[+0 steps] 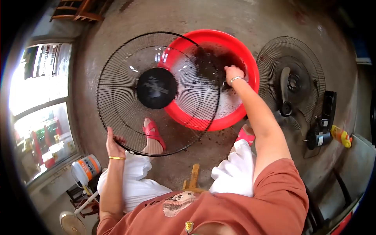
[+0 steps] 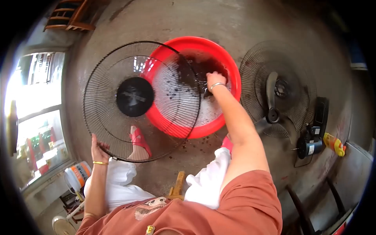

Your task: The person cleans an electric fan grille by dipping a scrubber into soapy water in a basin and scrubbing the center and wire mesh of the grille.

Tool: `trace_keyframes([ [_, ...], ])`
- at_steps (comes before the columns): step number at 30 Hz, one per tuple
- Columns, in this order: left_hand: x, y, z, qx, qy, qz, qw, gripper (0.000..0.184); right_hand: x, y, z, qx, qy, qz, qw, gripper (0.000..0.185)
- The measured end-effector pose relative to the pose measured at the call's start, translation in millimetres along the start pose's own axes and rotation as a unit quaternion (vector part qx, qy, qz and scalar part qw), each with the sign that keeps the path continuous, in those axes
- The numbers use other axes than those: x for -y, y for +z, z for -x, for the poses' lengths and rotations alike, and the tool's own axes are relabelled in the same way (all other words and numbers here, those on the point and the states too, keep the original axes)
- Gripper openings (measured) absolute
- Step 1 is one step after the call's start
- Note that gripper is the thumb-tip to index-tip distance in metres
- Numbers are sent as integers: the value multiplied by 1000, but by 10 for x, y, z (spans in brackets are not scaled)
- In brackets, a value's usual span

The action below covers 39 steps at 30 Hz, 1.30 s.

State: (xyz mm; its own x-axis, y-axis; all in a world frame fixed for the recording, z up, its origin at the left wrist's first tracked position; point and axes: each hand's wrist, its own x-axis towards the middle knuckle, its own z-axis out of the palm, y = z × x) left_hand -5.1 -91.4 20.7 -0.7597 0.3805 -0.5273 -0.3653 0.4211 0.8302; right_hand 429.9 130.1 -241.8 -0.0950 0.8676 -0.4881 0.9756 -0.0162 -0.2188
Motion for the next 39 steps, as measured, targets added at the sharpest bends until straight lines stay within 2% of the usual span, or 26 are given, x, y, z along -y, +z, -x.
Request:
trace_keyframes([
  [2, 175, -143, 102, 2, -15, 28, 1000, 47, 4, -259, 101, -45, 9, -63, 997, 29],
  [4, 356, -174, 303, -10, -20, 56, 998, 45, 116, -603, 280, -99, -25, -148, 984, 31],
  [6, 575, -251, 425, -37, -25, 74, 996, 51, 331, -872, 491, -155, -118, -216, 957, 30],
  [8, 740, -400, 460, -39, -52, 83, 994, 52, 705, -1175, 912, -152, -222, -254, 929, 28],
  [9, 853, -534, 392, -11, -59, 107, 992, 36, 882, -1186, 1065, -146, -267, -259, 917, 27],
  [12, 913, -628, 532, -17, -115, 127, 985, 36, 1335, -1050, 1597, -149, -340, -228, 900, 27],
  [13, 875, -591, 657, 11, -113, 133, 985, 36, 1444, -1023, 1809, -121, -322, -188, 920, 27],
  [14, 827, -561, 771, 38, -109, 137, 984, 36, 1483, -830, 1819, -211, -340, -213, 891, 22],
  [15, 981, -731, 618, 28, -146, 135, 980, 39, 1463, -732, 1781, -226, -330, -207, 893, 19],
  [17, 1153, -809, 511, 62, -154, 149, 975, 41, 1374, -600, 1604, -253, -291, -199, 901, 14],
  [18, 1178, -871, 491, 75, -159, 153, 972, 42, 1230, -491, 1389, -279, -255, -147, 914, 14],
  [19, 1136, -817, 549, 86, -161, 165, 969, 44, 982, -575, 1271, -283, -239, -108, 923, 15],
  [20, 1123, -834, 593, 86, -160, 160, 970, 44, 739, -592, 1125, -238, -156, -79, 956, 17],
  [21, 1098, -804, 592, 88, -155, 157, 971, 43, 560, -608, 1000, -193, -89, -76, 974, 18],
  [22, 1070, -759, 572, 92, -150, 154, 972, 42, 546, -715, 1046, -189, -73, -102, 974, 19],
  [25, 1089, -729, 599, 87, -148, 135, 976, 42, 968, -806, 1126, -297, -262, -263, 880, 22],
  [27, 1025, -653, 685, 90, -137, 143, 976, 41, 1528, -967, 1468, -260, -362, -345, 826, 21],
  [29, 962, -552, 803, 101, -124, 145, 976, 40, 1868, -910, 1824, -185, -465, -332, 800, 25],
  [30, 927, -469, 851, 112, -117, 144, 976, 39, 1953, -930, 2044, -154, -479, -298, 811, 23],
  [31, 894, -346, 913, 69, -89, 140, 984, 35, 1975, -847, 1996, -189, -497, -272, 802, 22],
  [32, 923, -372, 879, 74, -91, 135, 984, 34, 1981, -773, 1940, -222, -513, -245, 792, 20],
  [34, 1025, -509, 828, 82, -100, 128, 983, 31, 1881, -910, 1499, -269, -446, -114, 846, 18],
  [36, 1040, -484, 850, 84, -84, 132, 984, 28, 1630, -1096, 1039, -246, -389, 118, 880, 18],
  [37, 1037, -498, 865, 87, -77, 131, 985, 28, 1531, -1241, 1095, -247, -352, -41, 902, 15],
  [38, 1021, -500, 883, 93, -70, 127, 985, 28, 1446, -1374, 1180, -243, -301, -200, 900, 14],
  [39, 938, -363, 974, 55, -63, 132, 988, 27, 1461, -1233, 1072, -227, -335, -193, 894, 13],
])
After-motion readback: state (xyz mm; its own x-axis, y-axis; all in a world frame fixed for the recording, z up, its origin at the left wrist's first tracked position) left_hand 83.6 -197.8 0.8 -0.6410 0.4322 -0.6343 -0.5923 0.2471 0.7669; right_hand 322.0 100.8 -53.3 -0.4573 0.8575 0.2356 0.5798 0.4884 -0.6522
